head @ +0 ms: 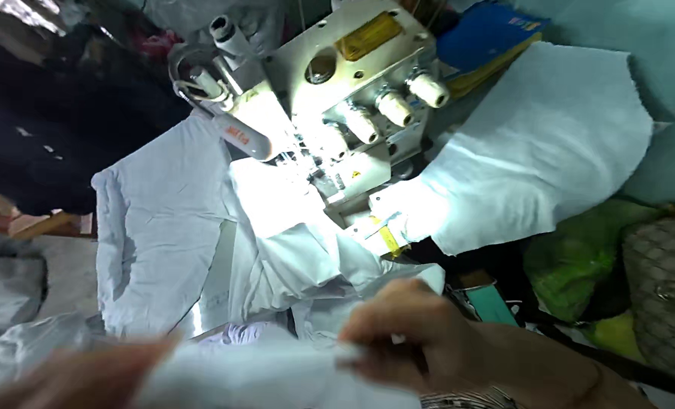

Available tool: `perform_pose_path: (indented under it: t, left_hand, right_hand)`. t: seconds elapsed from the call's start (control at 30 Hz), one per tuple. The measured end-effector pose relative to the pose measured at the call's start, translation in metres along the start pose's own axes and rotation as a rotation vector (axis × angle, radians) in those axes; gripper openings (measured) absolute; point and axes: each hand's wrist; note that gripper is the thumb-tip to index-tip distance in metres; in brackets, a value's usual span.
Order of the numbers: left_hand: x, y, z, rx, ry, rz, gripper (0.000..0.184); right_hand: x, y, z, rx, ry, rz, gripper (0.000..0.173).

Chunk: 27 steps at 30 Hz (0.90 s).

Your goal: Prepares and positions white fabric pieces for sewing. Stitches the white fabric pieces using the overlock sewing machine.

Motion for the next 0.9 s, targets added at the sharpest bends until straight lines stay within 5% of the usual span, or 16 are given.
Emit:
perform_pose_path:
  t: [0.07, 0.17, 0.33, 0.5, 0.67, 0.83, 0.9]
  left_hand:
    - [0.03, 0.079, -0.058, -0.231, 0.005, 0.035, 0.024]
    - [0.063, 0.142, -0.103, -0.123, -0.015, 0.181, 0.017]
    - [0.085, 0.157, -0.105, 0.056, -0.035, 0.373, 0.005]
    - [0.072, 0.155, -0.106, 0.144, -0.083, 0.299, 0.006]
    - [0.058, 0.165, -0.096, -0.016, -0.109, 0.214, 0.004]
    - [0.014, 0.201, -0.053, -0.188, -0.13, -0.306, 0.027]
    - [0.012, 0.216, -0.047, -0.214, -0.179, -0.322, 0.033]
  right_hand:
    - [-0.037, -0.002, 0.01, -0.099, 0.163, 0.164, 0.018]
    - [-0.088, -0.008, 0.027, -0.185, 0.285, 0.315, 0.021]
    - [-0.135, -0.023, 0.037, -0.043, 0.175, 0.385, 0.028]
    - [-0.117, -0.017, 0.058, 0.154, 0.234, 0.628, 0.033]
    - [-0.107, -0.008, 0.063, 0.054, 0.255, 0.76, 0.038]
    - [-0.081, -0.002, 0.064, 0.092, 0.141, 0.901, 0.042]
    - [-0.081, -0.002, 0.057, 0.076, 0.125, 0.948, 0.04]
Point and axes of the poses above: each hand's wrist, its own z-axis away from the middle knuckle, its own y-axis out of the palm, x = y × z, and after that the axes turned 12 degrees about -y, right-handed
